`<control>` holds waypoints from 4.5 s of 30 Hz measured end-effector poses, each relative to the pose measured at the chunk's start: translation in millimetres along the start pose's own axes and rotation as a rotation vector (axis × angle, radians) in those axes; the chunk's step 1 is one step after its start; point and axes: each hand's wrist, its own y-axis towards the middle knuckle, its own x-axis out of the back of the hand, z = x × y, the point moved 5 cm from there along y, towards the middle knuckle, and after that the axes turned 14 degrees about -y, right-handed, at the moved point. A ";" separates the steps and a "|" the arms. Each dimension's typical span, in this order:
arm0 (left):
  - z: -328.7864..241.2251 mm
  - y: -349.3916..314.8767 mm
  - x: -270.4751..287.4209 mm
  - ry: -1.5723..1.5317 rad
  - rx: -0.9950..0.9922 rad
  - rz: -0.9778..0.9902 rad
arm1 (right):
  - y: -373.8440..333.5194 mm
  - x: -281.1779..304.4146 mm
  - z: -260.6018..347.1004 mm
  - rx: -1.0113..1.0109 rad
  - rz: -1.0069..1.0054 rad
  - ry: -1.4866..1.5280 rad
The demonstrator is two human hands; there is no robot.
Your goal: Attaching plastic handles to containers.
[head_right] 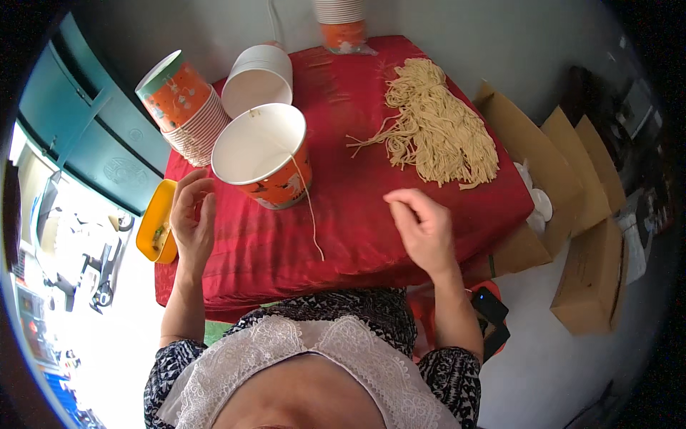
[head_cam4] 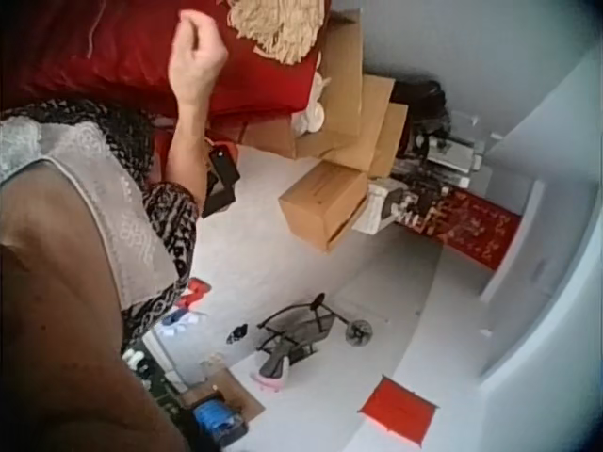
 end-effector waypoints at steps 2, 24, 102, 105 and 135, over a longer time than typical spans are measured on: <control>-7.7 3.9 -0.5 -0.001 -0.055 0.040 | 12.6 -23.4 32.5 0.355 0.030 -0.239; -5.8 44.9 -9.6 0.250 -0.252 0.677 | 23.2 -106.0 50.9 1.056 0.622 -0.843; 22.6 123.2 -14.9 0.151 0.097 0.778 | 177.4 -58.2 129.1 0.295 -0.209 -0.001; 20.3 129.5 -4.5 0.033 0.060 0.579 | 165.3 -78.9 139.4 0.324 -0.037 -0.040; -12.2 127.0 -4.7 0.018 -0.020 0.502 | 149.4 -111.7 147.5 0.354 0.118 -0.124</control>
